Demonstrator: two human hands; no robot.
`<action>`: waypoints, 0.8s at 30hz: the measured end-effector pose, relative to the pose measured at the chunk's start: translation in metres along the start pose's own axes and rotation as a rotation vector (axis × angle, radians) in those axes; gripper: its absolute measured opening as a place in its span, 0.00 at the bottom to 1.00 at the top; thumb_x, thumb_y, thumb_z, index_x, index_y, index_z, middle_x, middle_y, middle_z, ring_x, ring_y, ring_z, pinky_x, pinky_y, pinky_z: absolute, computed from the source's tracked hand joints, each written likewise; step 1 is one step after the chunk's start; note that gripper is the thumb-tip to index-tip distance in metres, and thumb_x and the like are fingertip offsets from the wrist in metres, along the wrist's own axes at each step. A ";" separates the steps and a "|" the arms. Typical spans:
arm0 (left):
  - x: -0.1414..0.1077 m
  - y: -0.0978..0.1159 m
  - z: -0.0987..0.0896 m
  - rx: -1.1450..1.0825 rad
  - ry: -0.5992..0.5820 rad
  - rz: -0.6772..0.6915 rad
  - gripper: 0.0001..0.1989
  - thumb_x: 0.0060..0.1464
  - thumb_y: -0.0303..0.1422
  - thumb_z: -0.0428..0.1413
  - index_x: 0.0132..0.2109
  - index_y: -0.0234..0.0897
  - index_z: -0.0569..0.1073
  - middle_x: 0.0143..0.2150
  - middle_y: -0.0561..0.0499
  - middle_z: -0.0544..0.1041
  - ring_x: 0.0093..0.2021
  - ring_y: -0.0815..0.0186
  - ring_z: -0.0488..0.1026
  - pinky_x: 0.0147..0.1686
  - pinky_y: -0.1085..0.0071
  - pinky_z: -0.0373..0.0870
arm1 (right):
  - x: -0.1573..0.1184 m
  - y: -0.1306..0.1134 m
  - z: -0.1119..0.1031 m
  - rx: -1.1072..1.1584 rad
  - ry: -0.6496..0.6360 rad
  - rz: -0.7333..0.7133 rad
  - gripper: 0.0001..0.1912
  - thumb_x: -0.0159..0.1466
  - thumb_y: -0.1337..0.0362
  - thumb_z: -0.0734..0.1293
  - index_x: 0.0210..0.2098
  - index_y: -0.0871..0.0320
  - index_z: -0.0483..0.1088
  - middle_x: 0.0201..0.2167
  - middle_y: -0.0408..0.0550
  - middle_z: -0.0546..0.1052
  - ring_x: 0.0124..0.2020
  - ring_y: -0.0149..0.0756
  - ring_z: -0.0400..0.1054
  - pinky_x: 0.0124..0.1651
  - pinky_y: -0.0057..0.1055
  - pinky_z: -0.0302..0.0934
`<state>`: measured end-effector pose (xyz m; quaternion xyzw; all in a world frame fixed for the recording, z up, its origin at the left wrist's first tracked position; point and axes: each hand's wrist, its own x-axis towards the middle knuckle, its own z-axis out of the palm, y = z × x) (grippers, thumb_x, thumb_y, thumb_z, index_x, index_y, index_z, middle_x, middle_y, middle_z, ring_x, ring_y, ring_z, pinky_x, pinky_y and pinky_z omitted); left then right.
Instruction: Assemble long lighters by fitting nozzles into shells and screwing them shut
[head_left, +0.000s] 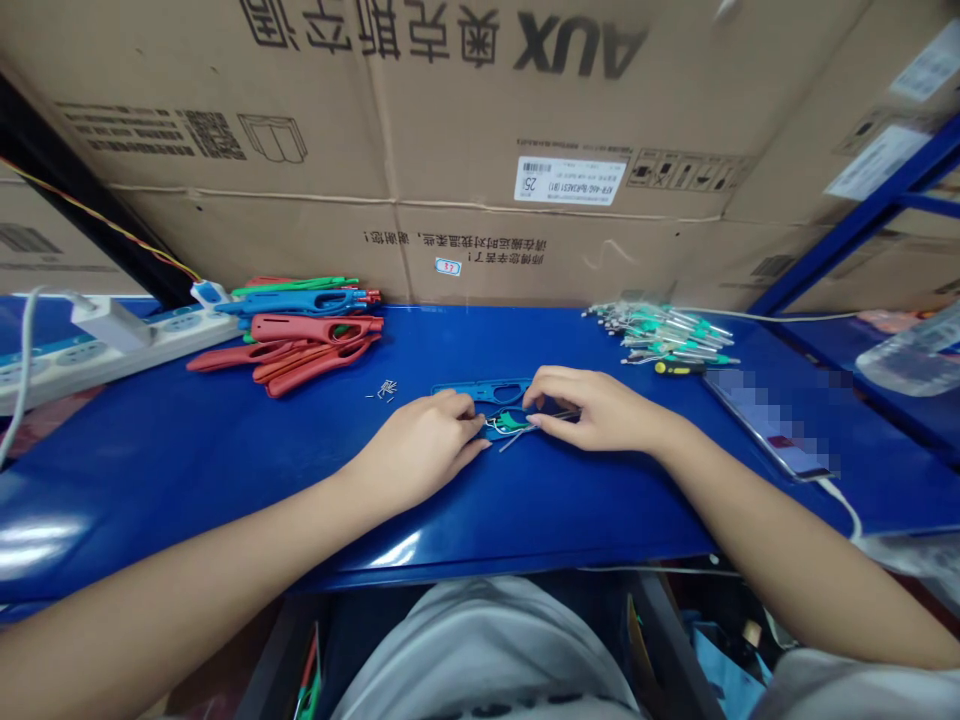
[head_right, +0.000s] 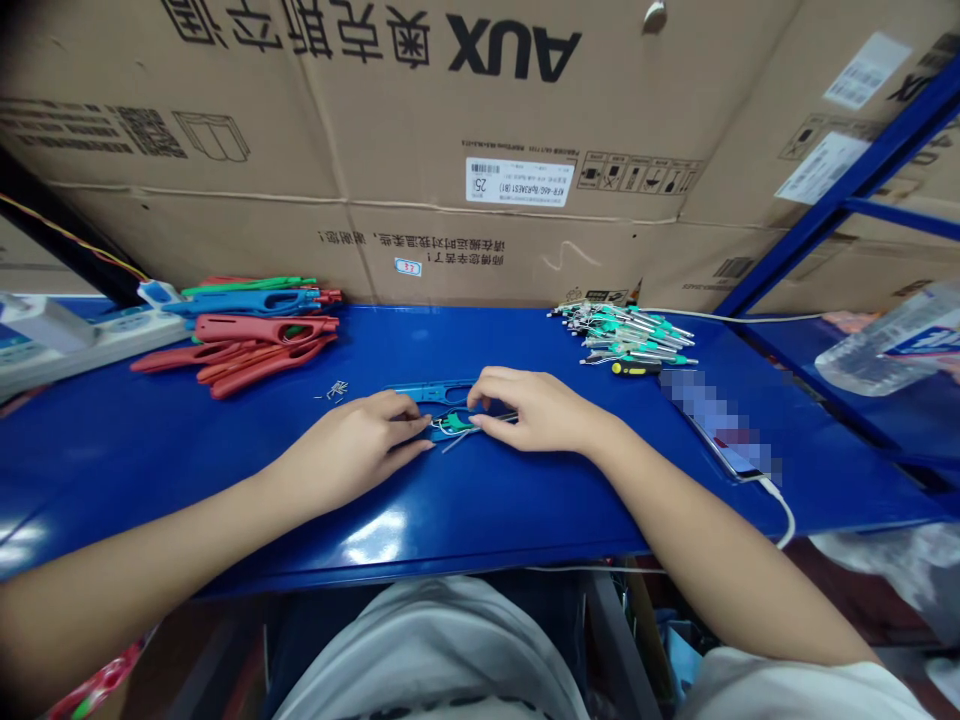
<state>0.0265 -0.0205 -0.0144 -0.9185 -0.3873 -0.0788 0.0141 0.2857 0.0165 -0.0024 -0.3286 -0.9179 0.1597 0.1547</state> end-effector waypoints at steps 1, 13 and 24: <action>0.000 0.003 -0.001 0.032 -0.011 0.001 0.14 0.66 0.36 0.53 0.47 0.32 0.79 0.40 0.44 0.77 0.42 0.57 0.76 0.43 0.62 0.75 | 0.002 -0.005 0.004 -0.039 0.025 -0.005 0.10 0.69 0.58 0.65 0.44 0.55 0.72 0.42 0.47 0.75 0.36 0.33 0.69 0.37 0.28 0.58; 0.000 0.010 0.008 0.011 0.060 0.023 0.15 0.67 0.37 0.52 0.42 0.32 0.79 0.39 0.44 0.77 0.41 0.57 0.75 0.42 0.61 0.75 | 0.011 -0.027 0.026 -0.097 0.027 0.123 0.06 0.65 0.63 0.67 0.40 0.58 0.73 0.40 0.49 0.77 0.35 0.35 0.70 0.36 0.29 0.58; 0.000 0.011 0.011 -0.048 0.083 0.040 0.14 0.66 0.38 0.53 0.42 0.33 0.79 0.40 0.44 0.77 0.41 0.57 0.75 0.42 0.62 0.75 | 0.011 -0.028 0.021 -0.143 -0.037 0.083 0.04 0.64 0.67 0.67 0.38 0.61 0.74 0.33 0.50 0.76 0.31 0.34 0.67 0.34 0.28 0.56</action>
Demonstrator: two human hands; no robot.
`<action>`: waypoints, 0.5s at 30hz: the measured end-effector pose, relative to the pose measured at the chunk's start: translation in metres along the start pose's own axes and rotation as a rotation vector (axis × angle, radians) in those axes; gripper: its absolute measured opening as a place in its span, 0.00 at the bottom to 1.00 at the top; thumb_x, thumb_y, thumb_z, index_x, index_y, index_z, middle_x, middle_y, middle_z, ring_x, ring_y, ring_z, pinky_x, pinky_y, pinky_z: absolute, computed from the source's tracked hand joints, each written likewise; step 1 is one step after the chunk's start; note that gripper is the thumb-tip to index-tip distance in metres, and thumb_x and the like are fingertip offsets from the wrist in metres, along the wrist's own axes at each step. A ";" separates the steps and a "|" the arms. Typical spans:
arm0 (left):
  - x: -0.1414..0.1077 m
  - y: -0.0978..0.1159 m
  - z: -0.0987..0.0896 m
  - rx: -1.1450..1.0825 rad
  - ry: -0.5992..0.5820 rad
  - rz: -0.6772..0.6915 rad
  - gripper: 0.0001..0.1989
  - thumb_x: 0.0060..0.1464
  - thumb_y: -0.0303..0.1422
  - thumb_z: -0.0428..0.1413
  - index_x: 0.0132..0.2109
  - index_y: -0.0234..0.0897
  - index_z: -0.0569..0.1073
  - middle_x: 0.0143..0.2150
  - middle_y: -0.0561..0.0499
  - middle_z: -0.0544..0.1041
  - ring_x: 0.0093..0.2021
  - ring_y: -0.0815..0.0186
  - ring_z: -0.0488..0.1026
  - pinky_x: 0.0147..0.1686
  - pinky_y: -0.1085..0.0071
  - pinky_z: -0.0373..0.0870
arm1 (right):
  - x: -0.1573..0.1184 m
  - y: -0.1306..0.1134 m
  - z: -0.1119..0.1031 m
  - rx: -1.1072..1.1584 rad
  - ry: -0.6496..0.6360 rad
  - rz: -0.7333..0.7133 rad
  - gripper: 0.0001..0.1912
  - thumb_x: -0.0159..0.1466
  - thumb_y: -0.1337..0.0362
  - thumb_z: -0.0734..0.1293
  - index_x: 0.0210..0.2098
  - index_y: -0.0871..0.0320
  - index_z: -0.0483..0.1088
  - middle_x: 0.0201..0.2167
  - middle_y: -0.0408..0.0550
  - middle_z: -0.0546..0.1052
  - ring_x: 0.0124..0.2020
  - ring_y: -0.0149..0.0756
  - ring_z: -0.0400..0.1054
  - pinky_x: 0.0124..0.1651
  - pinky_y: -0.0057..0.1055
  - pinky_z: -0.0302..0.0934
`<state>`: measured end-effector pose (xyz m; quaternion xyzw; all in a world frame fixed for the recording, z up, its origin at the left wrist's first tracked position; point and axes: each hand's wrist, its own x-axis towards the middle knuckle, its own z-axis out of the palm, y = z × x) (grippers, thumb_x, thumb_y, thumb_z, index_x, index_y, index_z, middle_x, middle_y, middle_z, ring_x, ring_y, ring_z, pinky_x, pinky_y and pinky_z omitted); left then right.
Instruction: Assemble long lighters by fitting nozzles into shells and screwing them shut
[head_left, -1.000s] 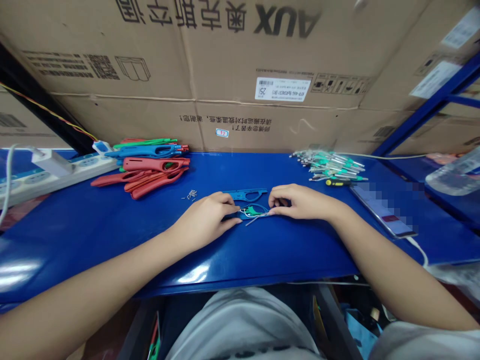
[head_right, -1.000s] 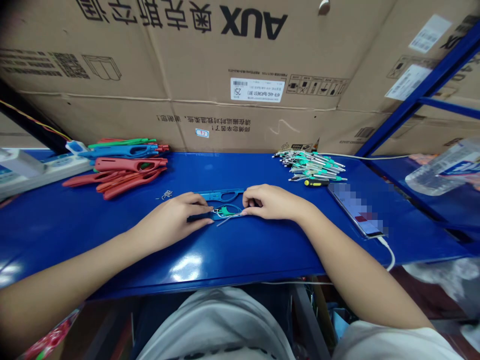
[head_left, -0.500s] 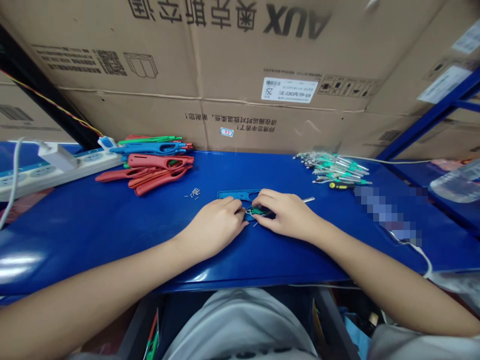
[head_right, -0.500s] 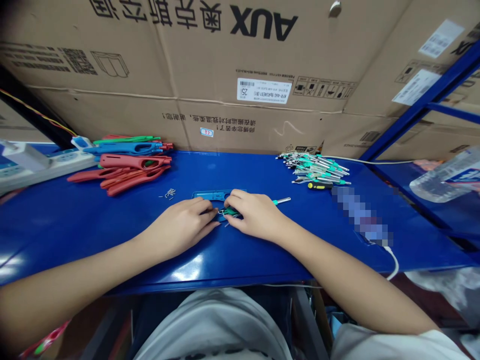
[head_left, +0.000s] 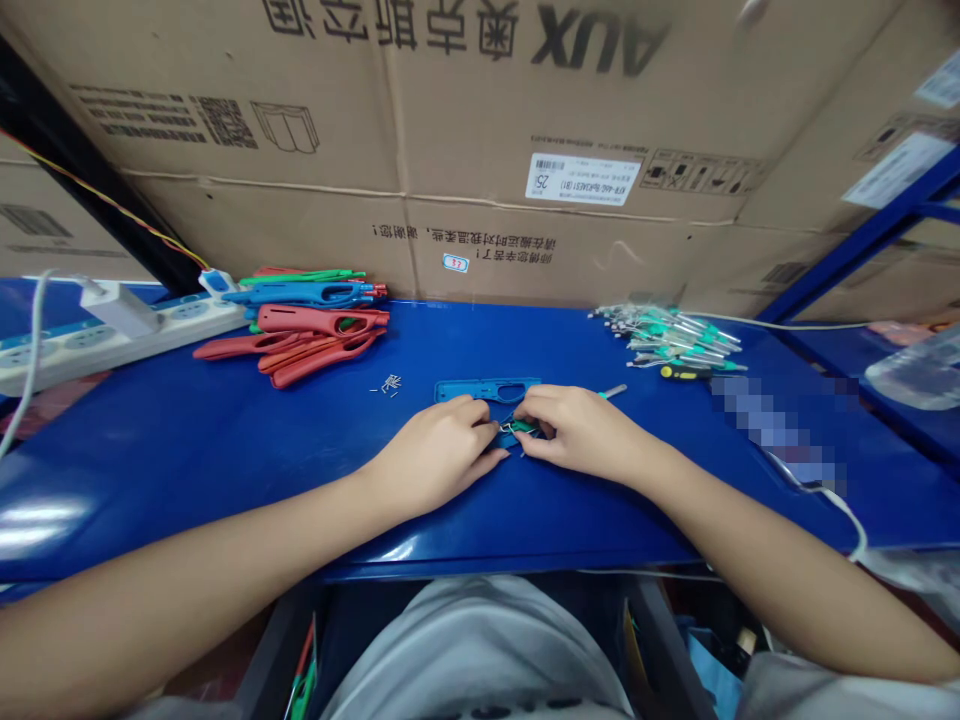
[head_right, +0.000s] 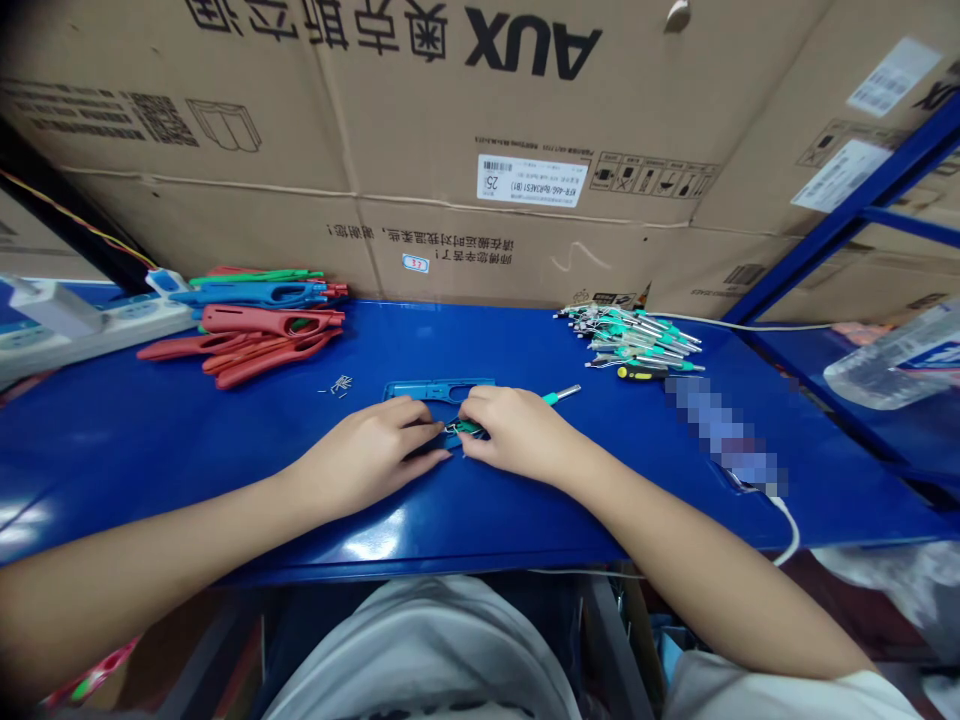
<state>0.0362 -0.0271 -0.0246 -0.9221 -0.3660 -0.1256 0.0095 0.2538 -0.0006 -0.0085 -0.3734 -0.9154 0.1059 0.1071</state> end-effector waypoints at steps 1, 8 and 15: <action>0.000 0.000 0.000 0.000 -0.001 0.000 0.14 0.66 0.38 0.53 0.42 0.32 0.79 0.40 0.44 0.77 0.41 0.58 0.75 0.42 0.62 0.75 | 0.000 0.000 0.000 -0.001 -0.005 -0.005 0.05 0.64 0.67 0.67 0.38 0.61 0.75 0.34 0.50 0.76 0.32 0.35 0.68 0.34 0.28 0.56; 0.001 0.000 -0.001 0.000 -0.002 0.015 0.15 0.66 0.38 0.53 0.42 0.32 0.79 0.39 0.44 0.77 0.40 0.58 0.75 0.41 0.62 0.75 | -0.001 0.004 0.001 0.016 0.002 -0.033 0.06 0.66 0.67 0.66 0.40 0.60 0.75 0.37 0.52 0.77 0.36 0.37 0.71 0.37 0.30 0.60; 0.000 -0.003 -0.001 -0.022 0.004 0.004 0.14 0.66 0.39 0.53 0.44 0.33 0.79 0.41 0.44 0.77 0.42 0.58 0.75 0.43 0.62 0.75 | -0.003 0.010 -0.001 0.132 0.023 -0.023 0.09 0.68 0.60 0.67 0.42 0.58 0.77 0.39 0.49 0.79 0.36 0.36 0.72 0.39 0.30 0.61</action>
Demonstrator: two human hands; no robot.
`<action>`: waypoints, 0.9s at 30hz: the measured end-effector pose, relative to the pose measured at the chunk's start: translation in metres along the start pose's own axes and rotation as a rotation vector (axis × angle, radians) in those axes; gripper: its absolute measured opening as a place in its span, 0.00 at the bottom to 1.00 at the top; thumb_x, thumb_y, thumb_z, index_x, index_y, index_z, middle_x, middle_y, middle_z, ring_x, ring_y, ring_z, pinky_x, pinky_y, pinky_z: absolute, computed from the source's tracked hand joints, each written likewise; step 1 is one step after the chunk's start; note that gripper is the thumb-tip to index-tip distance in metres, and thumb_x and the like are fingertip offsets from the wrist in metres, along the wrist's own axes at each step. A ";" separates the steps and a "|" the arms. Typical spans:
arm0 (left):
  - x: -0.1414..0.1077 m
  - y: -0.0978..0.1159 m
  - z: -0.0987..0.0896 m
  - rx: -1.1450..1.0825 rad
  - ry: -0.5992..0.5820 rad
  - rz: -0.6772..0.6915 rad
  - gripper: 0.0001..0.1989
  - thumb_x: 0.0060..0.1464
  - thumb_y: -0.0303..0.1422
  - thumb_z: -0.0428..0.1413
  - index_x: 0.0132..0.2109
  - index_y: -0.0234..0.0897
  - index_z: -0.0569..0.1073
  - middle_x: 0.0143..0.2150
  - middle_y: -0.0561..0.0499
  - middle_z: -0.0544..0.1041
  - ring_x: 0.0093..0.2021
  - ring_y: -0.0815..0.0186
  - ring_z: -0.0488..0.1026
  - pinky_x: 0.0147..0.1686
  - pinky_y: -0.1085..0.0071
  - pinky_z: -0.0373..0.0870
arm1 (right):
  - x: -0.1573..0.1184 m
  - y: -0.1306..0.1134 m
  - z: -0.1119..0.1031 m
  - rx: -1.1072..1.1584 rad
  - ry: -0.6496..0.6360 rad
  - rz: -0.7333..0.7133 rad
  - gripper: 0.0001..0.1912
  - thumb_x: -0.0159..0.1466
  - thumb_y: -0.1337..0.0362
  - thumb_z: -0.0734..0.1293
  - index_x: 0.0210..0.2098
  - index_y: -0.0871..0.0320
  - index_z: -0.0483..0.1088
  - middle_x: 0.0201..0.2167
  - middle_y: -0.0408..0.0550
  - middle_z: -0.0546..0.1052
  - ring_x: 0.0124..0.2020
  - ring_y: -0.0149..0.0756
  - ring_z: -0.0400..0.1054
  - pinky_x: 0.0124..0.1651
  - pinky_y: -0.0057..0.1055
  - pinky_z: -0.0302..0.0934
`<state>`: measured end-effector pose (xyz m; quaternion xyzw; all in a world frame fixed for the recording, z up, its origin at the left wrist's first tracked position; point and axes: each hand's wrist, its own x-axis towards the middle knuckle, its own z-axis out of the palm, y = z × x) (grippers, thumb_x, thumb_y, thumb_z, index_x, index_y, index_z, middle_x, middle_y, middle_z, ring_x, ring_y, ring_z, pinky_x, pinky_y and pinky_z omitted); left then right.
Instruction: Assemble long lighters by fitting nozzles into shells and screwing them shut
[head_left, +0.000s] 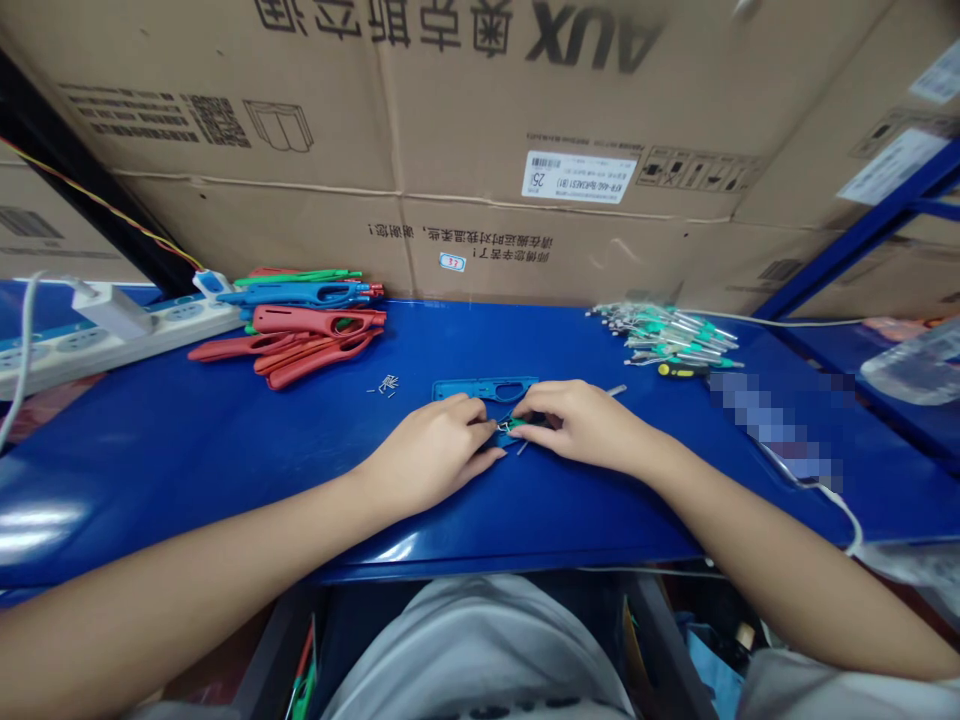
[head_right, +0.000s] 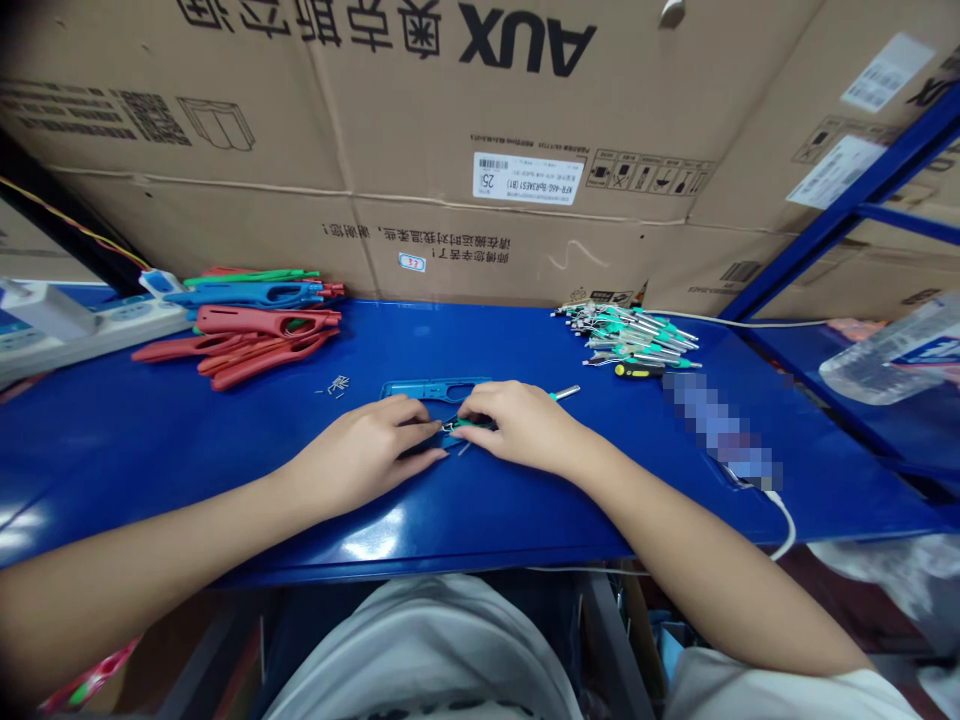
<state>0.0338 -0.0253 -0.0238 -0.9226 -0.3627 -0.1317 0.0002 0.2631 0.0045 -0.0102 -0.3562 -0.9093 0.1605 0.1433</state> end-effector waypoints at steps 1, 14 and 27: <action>0.000 -0.001 0.000 -0.003 0.000 0.000 0.14 0.66 0.39 0.53 0.45 0.34 0.79 0.42 0.44 0.77 0.42 0.58 0.75 0.43 0.62 0.75 | -0.001 0.002 -0.002 0.022 0.020 0.005 0.10 0.68 0.59 0.67 0.43 0.57 0.77 0.39 0.49 0.79 0.36 0.35 0.71 0.38 0.30 0.61; 0.000 -0.018 -0.007 -0.065 -0.017 -0.002 0.14 0.66 0.36 0.54 0.52 0.35 0.78 0.46 0.43 0.78 0.47 0.57 0.74 0.48 0.60 0.74 | -0.021 0.091 -0.070 -0.356 0.455 0.788 0.10 0.62 0.64 0.64 0.40 0.58 0.77 0.46 0.59 0.78 0.45 0.52 0.71 0.44 0.41 0.62; -0.002 -0.012 -0.006 -0.108 -0.049 0.164 0.20 0.68 0.32 0.47 0.64 0.45 0.68 0.59 0.42 0.70 0.58 0.54 0.69 0.55 0.55 0.70 | -0.040 0.135 -0.081 -0.317 0.369 0.847 0.08 0.59 0.66 0.68 0.38 0.61 0.77 0.39 0.60 0.78 0.41 0.48 0.71 0.44 0.39 0.61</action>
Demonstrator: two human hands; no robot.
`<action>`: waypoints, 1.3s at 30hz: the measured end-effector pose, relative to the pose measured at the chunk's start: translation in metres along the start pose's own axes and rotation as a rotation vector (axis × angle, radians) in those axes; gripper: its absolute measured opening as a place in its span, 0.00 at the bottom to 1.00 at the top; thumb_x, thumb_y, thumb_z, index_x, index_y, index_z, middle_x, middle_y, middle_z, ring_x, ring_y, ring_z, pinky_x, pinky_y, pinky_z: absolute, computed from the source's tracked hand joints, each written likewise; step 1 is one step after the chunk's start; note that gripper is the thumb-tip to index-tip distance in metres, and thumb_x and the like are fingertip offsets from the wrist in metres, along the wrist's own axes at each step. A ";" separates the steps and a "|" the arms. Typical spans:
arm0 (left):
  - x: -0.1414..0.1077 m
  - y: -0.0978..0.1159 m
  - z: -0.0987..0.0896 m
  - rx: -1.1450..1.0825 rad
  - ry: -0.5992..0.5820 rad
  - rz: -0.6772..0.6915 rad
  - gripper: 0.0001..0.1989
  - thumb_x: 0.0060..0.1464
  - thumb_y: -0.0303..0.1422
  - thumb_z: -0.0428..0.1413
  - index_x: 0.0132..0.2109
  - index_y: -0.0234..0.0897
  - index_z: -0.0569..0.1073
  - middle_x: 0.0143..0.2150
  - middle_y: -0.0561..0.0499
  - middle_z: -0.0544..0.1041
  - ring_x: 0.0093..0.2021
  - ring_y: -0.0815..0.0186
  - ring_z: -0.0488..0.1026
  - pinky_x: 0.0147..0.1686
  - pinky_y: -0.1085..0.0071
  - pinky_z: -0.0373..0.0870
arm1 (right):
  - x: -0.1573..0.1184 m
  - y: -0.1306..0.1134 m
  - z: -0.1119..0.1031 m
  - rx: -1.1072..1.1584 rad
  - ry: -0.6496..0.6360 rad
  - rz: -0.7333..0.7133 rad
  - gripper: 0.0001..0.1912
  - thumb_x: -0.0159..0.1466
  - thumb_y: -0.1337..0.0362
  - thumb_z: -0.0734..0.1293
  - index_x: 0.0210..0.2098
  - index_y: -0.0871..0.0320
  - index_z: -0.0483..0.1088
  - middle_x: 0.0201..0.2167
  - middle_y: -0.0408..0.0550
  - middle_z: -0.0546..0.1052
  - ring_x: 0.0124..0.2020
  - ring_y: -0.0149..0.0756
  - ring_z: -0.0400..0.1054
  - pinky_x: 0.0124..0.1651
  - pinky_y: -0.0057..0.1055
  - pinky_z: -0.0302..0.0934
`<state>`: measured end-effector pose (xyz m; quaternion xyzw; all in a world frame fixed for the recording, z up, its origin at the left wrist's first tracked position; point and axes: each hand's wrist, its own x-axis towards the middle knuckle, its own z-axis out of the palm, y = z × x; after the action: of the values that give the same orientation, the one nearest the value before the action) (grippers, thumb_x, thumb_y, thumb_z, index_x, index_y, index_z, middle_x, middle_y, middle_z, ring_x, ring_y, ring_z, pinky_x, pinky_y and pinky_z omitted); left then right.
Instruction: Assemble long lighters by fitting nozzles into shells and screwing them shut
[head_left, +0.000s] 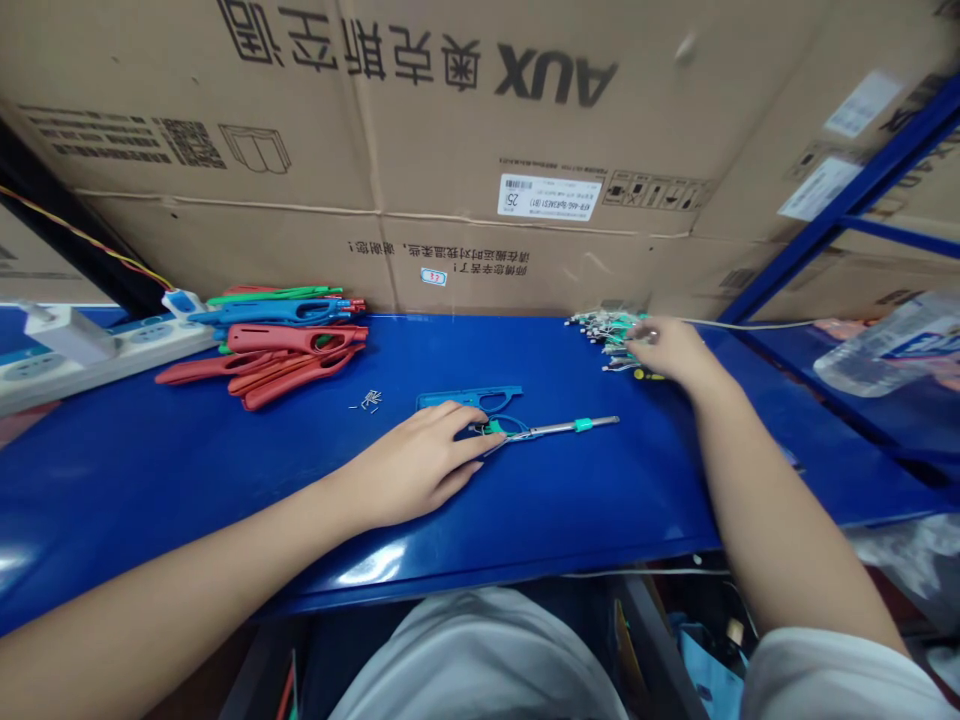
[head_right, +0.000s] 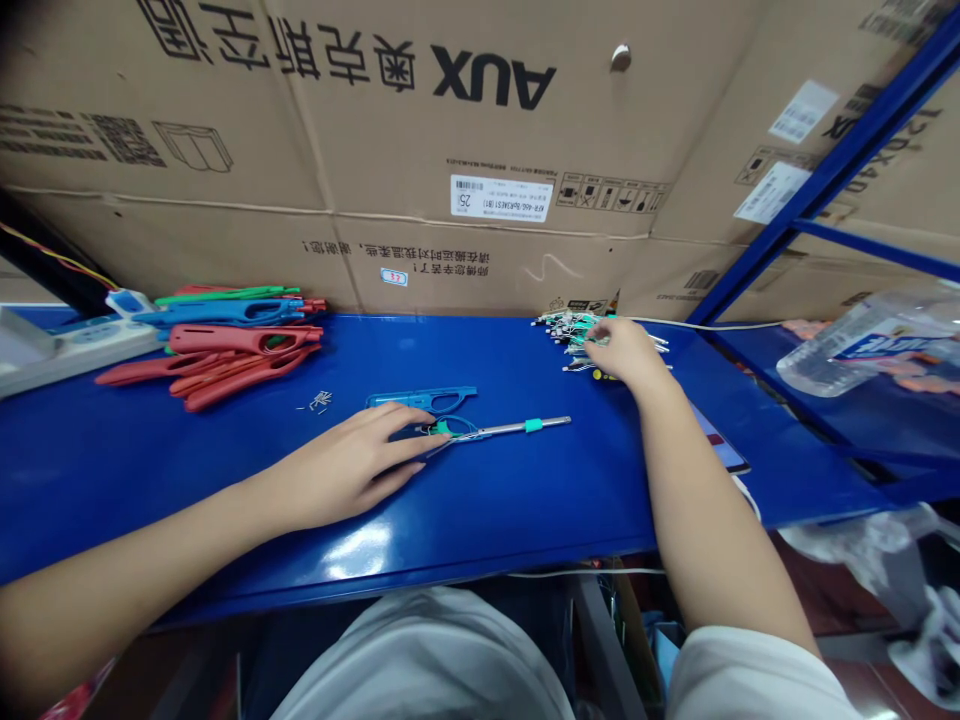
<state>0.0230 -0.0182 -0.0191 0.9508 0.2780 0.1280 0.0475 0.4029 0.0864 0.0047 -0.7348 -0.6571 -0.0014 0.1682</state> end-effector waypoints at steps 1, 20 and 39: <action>0.000 0.000 0.000 0.000 -0.005 -0.002 0.20 0.69 0.32 0.47 0.65 0.45 0.68 0.60 0.42 0.70 0.58 0.54 0.69 0.55 0.55 0.70 | 0.000 -0.003 0.004 0.000 0.011 -0.060 0.10 0.60 0.65 0.68 0.40 0.61 0.77 0.41 0.59 0.78 0.43 0.48 0.71 0.46 0.40 0.62; -0.001 -0.005 0.007 -0.021 0.010 0.077 0.26 0.65 0.24 0.47 0.68 0.41 0.63 0.67 0.49 0.69 0.64 0.57 0.66 0.61 0.57 0.67 | 0.001 -0.002 0.019 -0.127 0.088 0.213 0.21 0.61 0.61 0.69 0.53 0.60 0.74 0.56 0.66 0.69 0.57 0.65 0.63 0.53 0.52 0.61; -0.001 -0.011 0.006 -0.005 -0.023 0.125 0.30 0.62 0.19 0.45 0.69 0.40 0.62 0.68 0.52 0.67 0.63 0.57 0.65 0.61 0.59 0.68 | 0.002 0.011 -0.018 0.259 0.318 0.299 0.12 0.62 0.73 0.63 0.43 0.65 0.75 0.45 0.61 0.79 0.44 0.40 0.72 0.50 0.32 0.61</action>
<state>0.0185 -0.0099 -0.0263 0.9676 0.2174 0.1204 0.0450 0.4176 0.0832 0.0198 -0.7868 -0.5010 -0.0076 0.3604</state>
